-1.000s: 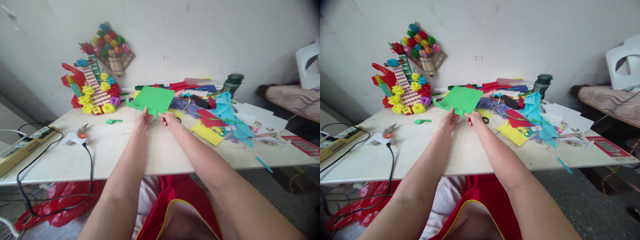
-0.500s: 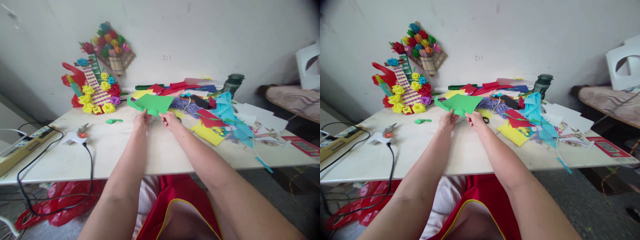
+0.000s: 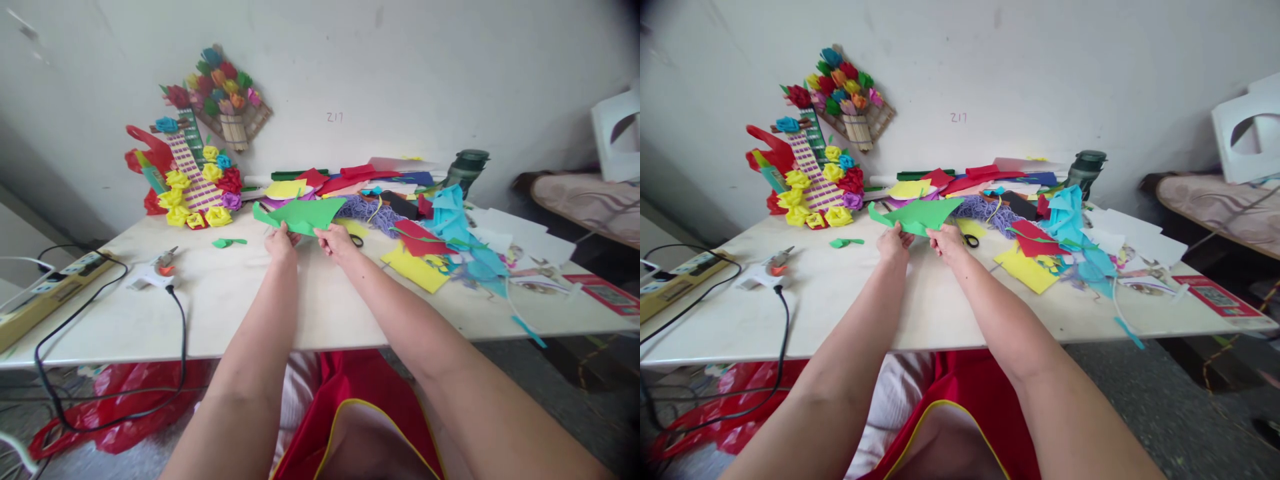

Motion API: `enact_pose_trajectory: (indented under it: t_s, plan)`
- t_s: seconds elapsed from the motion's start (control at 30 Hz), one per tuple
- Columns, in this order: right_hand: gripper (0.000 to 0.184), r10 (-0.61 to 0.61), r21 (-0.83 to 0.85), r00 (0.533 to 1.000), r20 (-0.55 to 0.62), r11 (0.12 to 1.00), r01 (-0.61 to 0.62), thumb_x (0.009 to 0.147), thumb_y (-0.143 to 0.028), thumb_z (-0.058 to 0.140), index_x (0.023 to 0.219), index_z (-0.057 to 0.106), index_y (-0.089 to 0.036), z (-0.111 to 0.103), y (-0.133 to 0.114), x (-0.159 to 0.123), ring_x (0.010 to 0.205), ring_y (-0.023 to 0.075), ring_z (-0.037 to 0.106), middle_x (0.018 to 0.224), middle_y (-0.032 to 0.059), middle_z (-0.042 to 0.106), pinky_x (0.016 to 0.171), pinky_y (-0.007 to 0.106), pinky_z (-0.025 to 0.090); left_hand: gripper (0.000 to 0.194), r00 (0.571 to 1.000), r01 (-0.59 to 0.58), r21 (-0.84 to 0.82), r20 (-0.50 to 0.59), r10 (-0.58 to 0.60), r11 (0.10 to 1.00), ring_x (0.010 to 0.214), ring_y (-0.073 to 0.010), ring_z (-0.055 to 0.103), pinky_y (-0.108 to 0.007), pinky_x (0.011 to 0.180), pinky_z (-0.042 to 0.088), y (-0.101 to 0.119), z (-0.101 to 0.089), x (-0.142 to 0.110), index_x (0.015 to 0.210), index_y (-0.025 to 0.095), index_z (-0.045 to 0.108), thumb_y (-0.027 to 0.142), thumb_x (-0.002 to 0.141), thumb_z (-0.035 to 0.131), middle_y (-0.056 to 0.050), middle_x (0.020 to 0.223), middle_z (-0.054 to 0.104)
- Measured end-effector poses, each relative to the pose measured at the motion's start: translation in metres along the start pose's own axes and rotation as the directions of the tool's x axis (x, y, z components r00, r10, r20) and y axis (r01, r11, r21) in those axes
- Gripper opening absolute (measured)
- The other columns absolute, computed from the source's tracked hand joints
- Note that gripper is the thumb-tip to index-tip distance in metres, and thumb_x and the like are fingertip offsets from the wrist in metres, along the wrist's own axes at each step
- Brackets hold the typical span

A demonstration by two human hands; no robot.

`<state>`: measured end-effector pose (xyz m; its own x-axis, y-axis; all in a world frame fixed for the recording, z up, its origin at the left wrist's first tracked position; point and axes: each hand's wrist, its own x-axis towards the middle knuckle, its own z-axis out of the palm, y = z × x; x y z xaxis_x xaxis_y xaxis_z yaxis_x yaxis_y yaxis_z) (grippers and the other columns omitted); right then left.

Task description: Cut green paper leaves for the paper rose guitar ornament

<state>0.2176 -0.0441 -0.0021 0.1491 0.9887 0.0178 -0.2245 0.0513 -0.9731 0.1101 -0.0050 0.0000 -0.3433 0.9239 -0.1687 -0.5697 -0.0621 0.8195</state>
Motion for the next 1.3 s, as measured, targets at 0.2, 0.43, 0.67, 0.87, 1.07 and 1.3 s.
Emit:
enact_pose_trajectory:
  t_s: [0.2, 0.43, 0.67, 0.87, 1.07, 1.3]
  plan:
    - [0.034, -0.027, -0.064, 0.999, 0.038, 0.998, 0.029, 0.068, -0.030, 0.069, 0.054, 0.041, -0.018, 0.006, 0.003, -0.003, 0.023, 0.0031, 0.028, 0.031, -0.0084, 0.044, 0.026, 0.018, 0.017, 0.024, 0.982, -0.090, 0.185, -0.146, 0.118, 0.979, 0.034, -0.0093, 0.045, -0.022, 0.040, 0.043, -0.010, 0.002, 0.008, 0.062, 0.018, 0.041, 0.026, 0.085, 0.044, 0.005, 0.044, 0.042]
    - [0.031, -0.005, -0.035, 0.998, 0.064, 0.999, 0.007, 0.070, -0.027, 0.069, 0.055, 0.043, -0.017, 0.004, 0.006, -0.002, 0.024, 0.0030, 0.031, 0.034, -0.0073, 0.047, 0.026, 0.017, 0.020, 0.022, 0.981, -0.107, 0.207, -0.139, 0.138, 0.973, 0.035, -0.0090, 0.045, -0.023, 0.042, 0.045, -0.014, 0.002, 0.010, 0.067, 0.017, 0.043, 0.028, 0.086, 0.041, 0.004, 0.048, 0.043]
    - [0.028, 0.057, 0.036, 0.988, 0.146, 0.997, -0.063, 0.065, -0.031, 0.073, 0.063, 0.049, -0.016, 0.003, 0.011, 0.000, 0.029, 0.0037, 0.038, 0.041, -0.0050, 0.053, 0.028, 0.016, 0.025, 0.020, 0.971, -0.169, 0.182, -0.139, 0.195, 0.969, 0.037, -0.0077, 0.044, -0.024, 0.044, 0.046, -0.016, 0.002, 0.009, 0.072, 0.015, 0.046, 0.027, 0.086, 0.041, 0.004, 0.054, 0.044]
    - [0.027, 0.036, 0.017, 0.997, 0.075, 0.999, -0.037, 0.063, -0.031, 0.074, 0.063, 0.052, -0.016, 0.006, 0.010, -0.002, 0.029, 0.0035, 0.037, 0.040, -0.0046, 0.053, 0.028, 0.016, 0.024, 0.020, 0.980, -0.171, 0.107, -0.082, 0.180, 0.979, 0.041, -0.0081, 0.047, -0.026, 0.050, 0.048, -0.020, 0.006, 0.003, 0.070, 0.017, 0.042, 0.027, 0.087, 0.040, 0.005, 0.056, 0.043]
    - [0.024, -0.024, 0.029, 0.996, -0.086, 0.999, 0.027, 0.064, -0.021, 0.069, 0.055, 0.048, -0.016, 0.004, 0.005, 0.001, 0.028, 0.0033, 0.034, 0.035, -0.0061, 0.048, 0.028, 0.017, 0.023, 0.018, 0.996, -0.083, 0.006, -0.013, 0.083, 0.997, 0.043, -0.0081, 0.049, -0.024, 0.053, 0.048, -0.018, 0.012, -0.006, 0.071, 0.018, 0.042, 0.028, 0.086, 0.044, 0.006, 0.053, 0.044]
    - [0.020, -0.050, 0.071, 0.990, -0.131, 0.996, 0.060, 0.065, -0.015, 0.064, 0.052, 0.048, -0.016, 0.000, 0.002, 0.004, 0.027, 0.0038, 0.034, 0.035, -0.0061, 0.047, 0.029, 0.018, 0.021, 0.014, 0.997, -0.027, -0.018, 0.065, 0.028, 0.999, 0.045, -0.0099, 0.054, -0.024, 0.055, 0.050, -0.013, 0.014, -0.013, 0.072, 0.015, 0.046, 0.023, 0.084, 0.048, 0.003, 0.051, 0.050]
